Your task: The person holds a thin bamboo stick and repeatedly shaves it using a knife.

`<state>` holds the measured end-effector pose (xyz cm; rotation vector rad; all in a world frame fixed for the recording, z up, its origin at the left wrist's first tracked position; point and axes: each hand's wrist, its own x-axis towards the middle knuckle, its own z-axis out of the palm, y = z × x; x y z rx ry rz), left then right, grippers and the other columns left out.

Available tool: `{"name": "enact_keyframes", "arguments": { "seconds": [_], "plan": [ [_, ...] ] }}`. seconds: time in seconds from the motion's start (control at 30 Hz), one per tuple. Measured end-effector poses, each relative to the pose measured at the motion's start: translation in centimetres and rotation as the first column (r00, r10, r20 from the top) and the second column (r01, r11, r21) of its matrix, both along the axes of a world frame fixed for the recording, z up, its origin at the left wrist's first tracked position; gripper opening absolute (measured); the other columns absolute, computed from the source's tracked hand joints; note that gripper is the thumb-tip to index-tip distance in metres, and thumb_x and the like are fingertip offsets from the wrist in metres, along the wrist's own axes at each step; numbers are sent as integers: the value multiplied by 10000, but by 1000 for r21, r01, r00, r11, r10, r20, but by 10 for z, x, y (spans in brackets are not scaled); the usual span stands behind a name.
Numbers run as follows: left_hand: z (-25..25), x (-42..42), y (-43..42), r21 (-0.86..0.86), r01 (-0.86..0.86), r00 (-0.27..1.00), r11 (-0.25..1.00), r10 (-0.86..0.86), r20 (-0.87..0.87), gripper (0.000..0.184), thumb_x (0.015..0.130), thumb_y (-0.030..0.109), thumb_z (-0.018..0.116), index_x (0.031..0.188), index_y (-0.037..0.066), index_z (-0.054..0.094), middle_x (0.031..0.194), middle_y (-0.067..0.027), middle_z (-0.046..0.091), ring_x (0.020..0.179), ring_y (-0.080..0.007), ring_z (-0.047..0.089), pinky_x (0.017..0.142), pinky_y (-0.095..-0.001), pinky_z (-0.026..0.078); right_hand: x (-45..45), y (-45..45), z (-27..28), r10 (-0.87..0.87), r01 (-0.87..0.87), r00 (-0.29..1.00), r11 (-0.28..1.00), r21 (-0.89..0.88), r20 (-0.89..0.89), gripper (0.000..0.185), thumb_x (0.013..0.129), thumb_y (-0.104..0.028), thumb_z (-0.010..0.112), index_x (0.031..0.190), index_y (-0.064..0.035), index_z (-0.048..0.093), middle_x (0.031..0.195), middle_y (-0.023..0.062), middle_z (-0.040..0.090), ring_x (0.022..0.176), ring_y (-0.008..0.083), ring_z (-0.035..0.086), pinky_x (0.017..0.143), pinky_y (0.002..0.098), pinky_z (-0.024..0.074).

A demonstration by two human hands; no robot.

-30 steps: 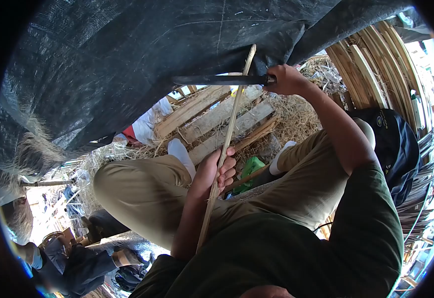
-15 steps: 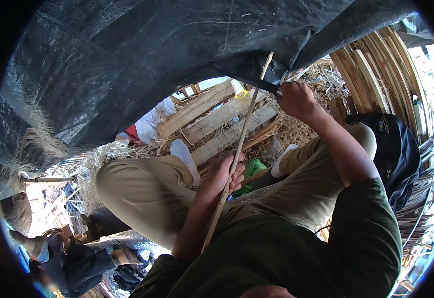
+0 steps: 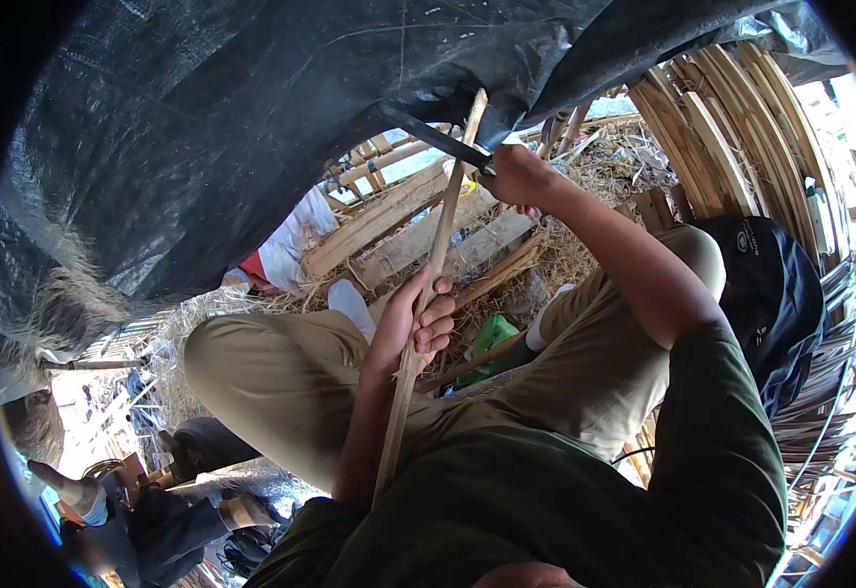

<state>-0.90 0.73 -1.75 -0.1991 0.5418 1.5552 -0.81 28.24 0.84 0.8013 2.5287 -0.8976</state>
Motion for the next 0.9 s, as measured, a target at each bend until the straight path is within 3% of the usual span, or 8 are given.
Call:
{"name": "enact_keyframes", "arguments": {
  "seconds": [0.1, 0.23, 0.4, 0.47, 0.6, 0.67, 0.77, 0.9],
  "plan": [
    [-3, -4, 3, 92, -40, 998, 995, 35, 49, 331, 1045, 389, 395, 945, 82, 471, 607, 46, 399, 394, -53, 374, 313, -199, 320, -8, 3, -6, 39, -47, 993, 997, -67, -108, 461, 960, -292, 596, 787, 134, 579, 560, 195, 618, 422, 246, 639, 345, 369, 510],
    [-19, 0, 8, 313, -61, 998, 948, 53, 35, 381, 1012, 434, 437, 965, 58, 479, 701, -17, 456, 537, -128, 495, 448, -249, 440, -10, 3, 5, 4, -13, 999, 973, -231, -39, 489, 929, -327, 656, 787, 133, 574, 579, 192, 622, 423, 262, 639, 344, 377, 509],
    [-8, 11, 39, 122, -260, 965, 958, 256, 50, 391, 1004, 392, 475, 937, 16, 555, 1048, -166, 599, 1046, -284, 590, 860, -381, 503, -7, -9, -9, -150, 91, 988, 712, -696, -24, 489, 947, -370, 615, 918, 116, 571, 712, 186, 634, 558, 283, 684, 490, 371, 604],
    [-18, 13, 42, 152, -299, 953, 942, 304, -9, 345, 1007, 320, 495, 900, 4, 587, 1275, -228, 562, 1301, -348, 488, 1047, -471, 449, 0, -18, -8, -167, 79, 983, 767, -636, -79, 411, 952, -313, 569, 947, 95, 620, 742, 152, 659, 576, 259, 687, 502, 356, 589],
    [-22, 21, 49, 241, -262, 961, 935, 275, -25, 285, 1012, 277, 511, 930, 13, 584, 1255, -228, 566, 1266, -333, 526, 1109, -551, 405, 9, -23, -8, -162, 138, 987, 830, -541, 4, 289, 935, -225, 568, 953, 39, 685, 796, 136, 700, 644, 249, 714, 521, 356, 581],
    [-28, 18, 50, 257, -263, 960, 930, 278, -21, 281, 1016, 277, 506, 968, 11, 580, 1221, -207, 591, 1237, -311, 553, 1091, -538, 427, 19, -34, -1, 174, -183, 983, 959, -216, -63, 266, 930, -201, 573, 968, 34, 691, 825, 152, 712, 675, 255, 725, 558, 362, 593],
    [-32, 14, 49, 212, -246, 963, 946, 264, -60, 347, 1037, 299, 450, 1116, -22, 558, 1224, -188, 608, 1221, -314, 574, 1052, -519, 466, 46, -63, 24, 347, -347, 930, 938, 19, -122, 265, 912, -187, 556, 948, 56, 656, 841, 187, 708, 711, 303, 733, 598, 400, 600],
    [-41, 15, 45, 260, -230, 964, 938, 256, -71, 387, 1056, 273, 409, 1263, -37, 512, 1173, -159, 644, 1113, -252, 643, 955, -456, 538, 74, -97, 23, 56, -79, 975, 992, -98, -216, 362, 922, -259, 520, 970, 92, 593, 794, 211, 681, 734, 393, 710, 640, 483, 574]
  ]
}}
